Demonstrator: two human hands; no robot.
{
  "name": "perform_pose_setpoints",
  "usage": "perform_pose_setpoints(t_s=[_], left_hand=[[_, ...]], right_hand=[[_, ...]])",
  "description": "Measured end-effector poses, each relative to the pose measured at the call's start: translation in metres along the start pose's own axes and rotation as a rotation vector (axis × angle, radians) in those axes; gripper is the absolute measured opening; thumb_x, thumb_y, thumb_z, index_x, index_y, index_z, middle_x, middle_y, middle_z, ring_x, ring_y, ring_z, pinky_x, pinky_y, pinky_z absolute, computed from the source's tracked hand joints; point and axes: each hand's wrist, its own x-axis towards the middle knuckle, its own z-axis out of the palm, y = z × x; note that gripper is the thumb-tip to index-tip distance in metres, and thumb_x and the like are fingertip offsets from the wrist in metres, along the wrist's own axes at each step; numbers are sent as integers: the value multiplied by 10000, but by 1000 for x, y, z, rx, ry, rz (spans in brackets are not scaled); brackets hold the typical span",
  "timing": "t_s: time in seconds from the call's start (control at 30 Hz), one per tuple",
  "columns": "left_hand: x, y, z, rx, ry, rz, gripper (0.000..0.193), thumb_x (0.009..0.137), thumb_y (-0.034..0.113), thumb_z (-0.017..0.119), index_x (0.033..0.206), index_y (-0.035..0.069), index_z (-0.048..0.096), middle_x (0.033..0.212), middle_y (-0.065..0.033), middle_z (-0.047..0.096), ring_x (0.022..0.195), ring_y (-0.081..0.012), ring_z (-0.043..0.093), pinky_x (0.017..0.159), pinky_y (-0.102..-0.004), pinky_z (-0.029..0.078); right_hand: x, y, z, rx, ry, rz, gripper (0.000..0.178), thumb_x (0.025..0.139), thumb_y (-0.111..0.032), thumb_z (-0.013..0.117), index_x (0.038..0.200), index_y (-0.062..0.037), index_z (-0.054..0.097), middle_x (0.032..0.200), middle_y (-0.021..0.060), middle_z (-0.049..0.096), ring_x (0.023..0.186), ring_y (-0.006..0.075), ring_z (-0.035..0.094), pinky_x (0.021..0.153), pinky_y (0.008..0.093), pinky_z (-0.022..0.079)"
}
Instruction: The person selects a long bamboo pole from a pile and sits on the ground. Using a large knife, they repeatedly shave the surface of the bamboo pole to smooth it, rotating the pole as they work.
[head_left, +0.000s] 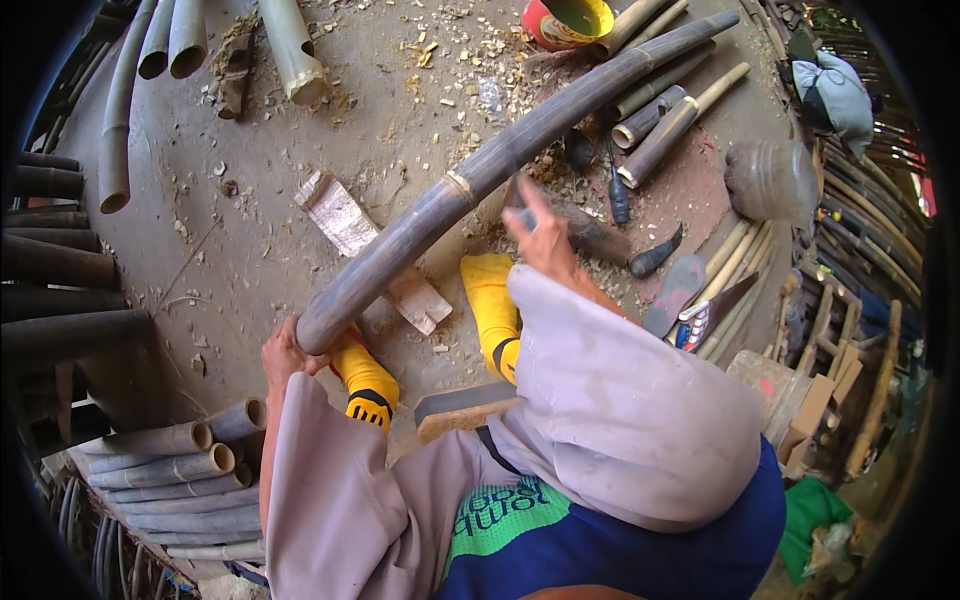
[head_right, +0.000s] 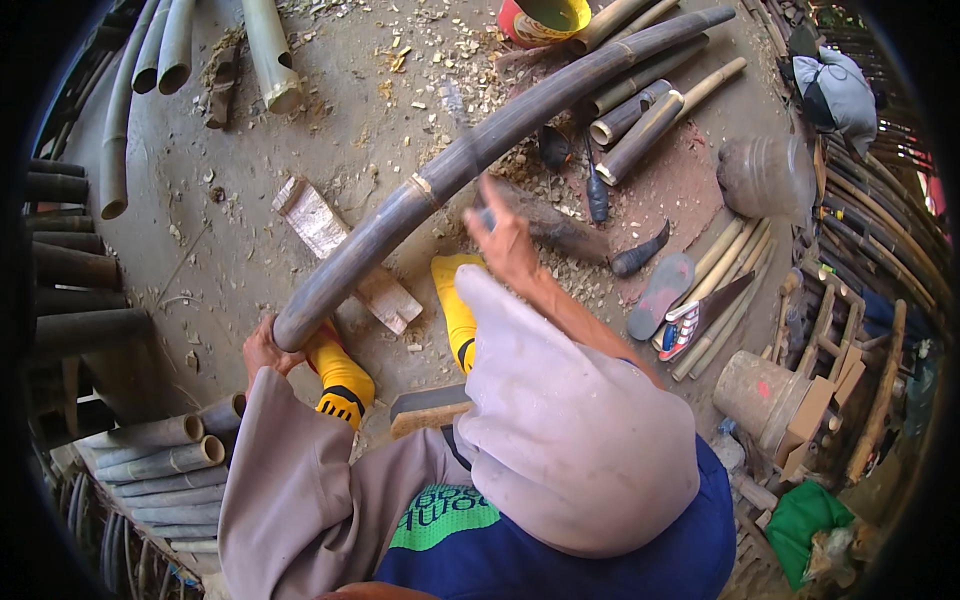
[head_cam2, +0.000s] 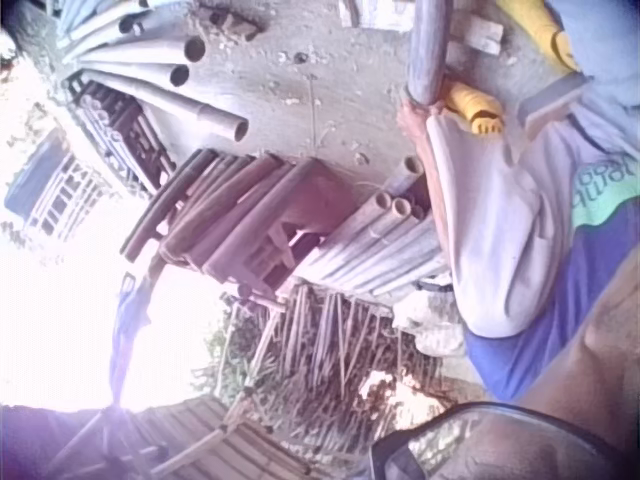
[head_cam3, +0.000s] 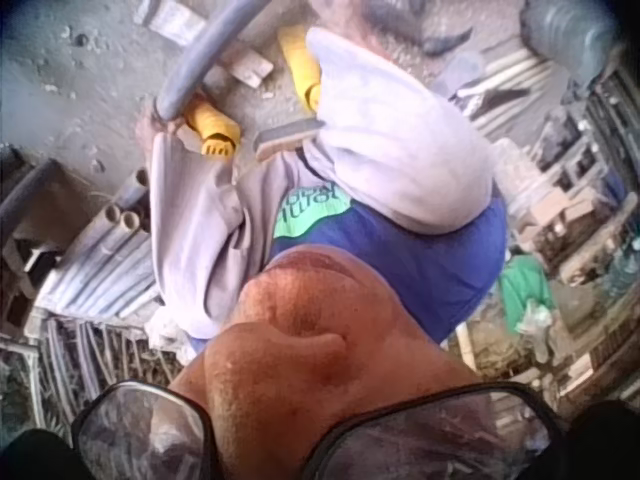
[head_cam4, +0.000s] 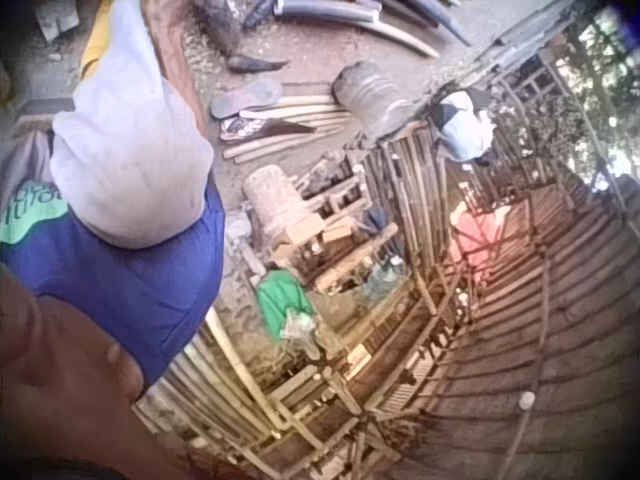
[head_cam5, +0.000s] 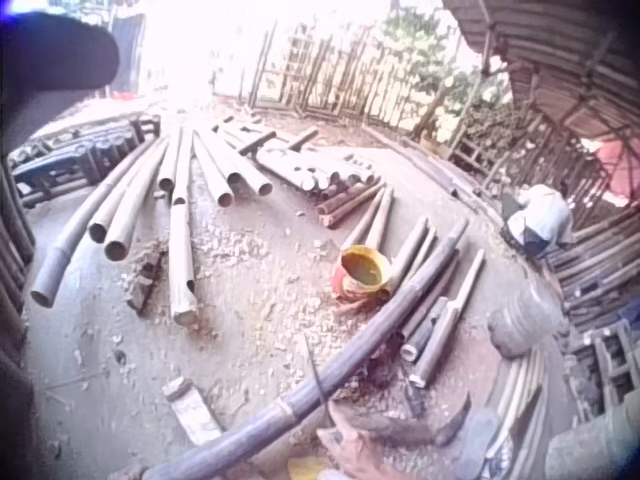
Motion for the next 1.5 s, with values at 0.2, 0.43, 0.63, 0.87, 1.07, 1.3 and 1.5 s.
perform_pose_setpoints(t_s=[0.2,0.43,0.63,0.87,1.07,1.3,1.5], left_hand=[[8,8,-13,-51,-135,-27,671,445,231,806,1072,70,633,923,-185,691,889,-386,659,800,-425,515],[21,-9,-10,-122,-227,-16,705,439,261,803,1093,49,649,925,-202,694,890,-376,670,821,-426,518],[19,-16,-5,-233,-330,-69,721,430,266,802,1093,21,655,931,-203,697,906,-349,680,834,-406,513],[31,1,-30,-282,-425,-90,786,427,298,776,1137,-9,641,992,-214,691,976,-362,655,893,-388,491],[38,-15,-24,-389,-435,-81,788,426,282,799,1125,-41,633,963,-175,689,921,-298,662,859,-366,497],[40,-25,-11,-483,-511,-72,750,421,262,819,1085,-43,649,921,-121,676,850,-219,648,777,-338,513],[42,-28,-11,-579,-576,-134,827,390,286,828,1128,-37,637,959,-125,671,893,-234,633,825,-340,497]], right_hand=[[-25,16,2,-386,-211,-192,645,940,-293,572,1493,-99,303,970,292,631,849,401,659,782,453,550],[-30,-27,-4,-324,-417,-144,642,945,-301,575,1478,-62,308,1385,284,445,1236,379,518,998,418,470],[5,8,8,-108,163,-108,632,935,-270,584,1451,-9,328,1236,284,577,985,365,656,852,486,530],[3,25,0,-205,196,-224,632,945,-295,564,1493,-113,307,1226,236,604,820,343,682,683,419,568],[-23,16,11,-246,-134,-397,639,923,-277,603,1479,-105,340,1010,274,645,767,343,681,650,429,555],[-4,-14,-11,-15,-118,66,639,926,-291,595,1471,-78,340,1006,292,653,753,367,674,665,423,563],[-6,17,-6,-220,-70,-334,642,936,-295,583,1457,-13,336,1267,272,550,955,351,644,844,395,539]])
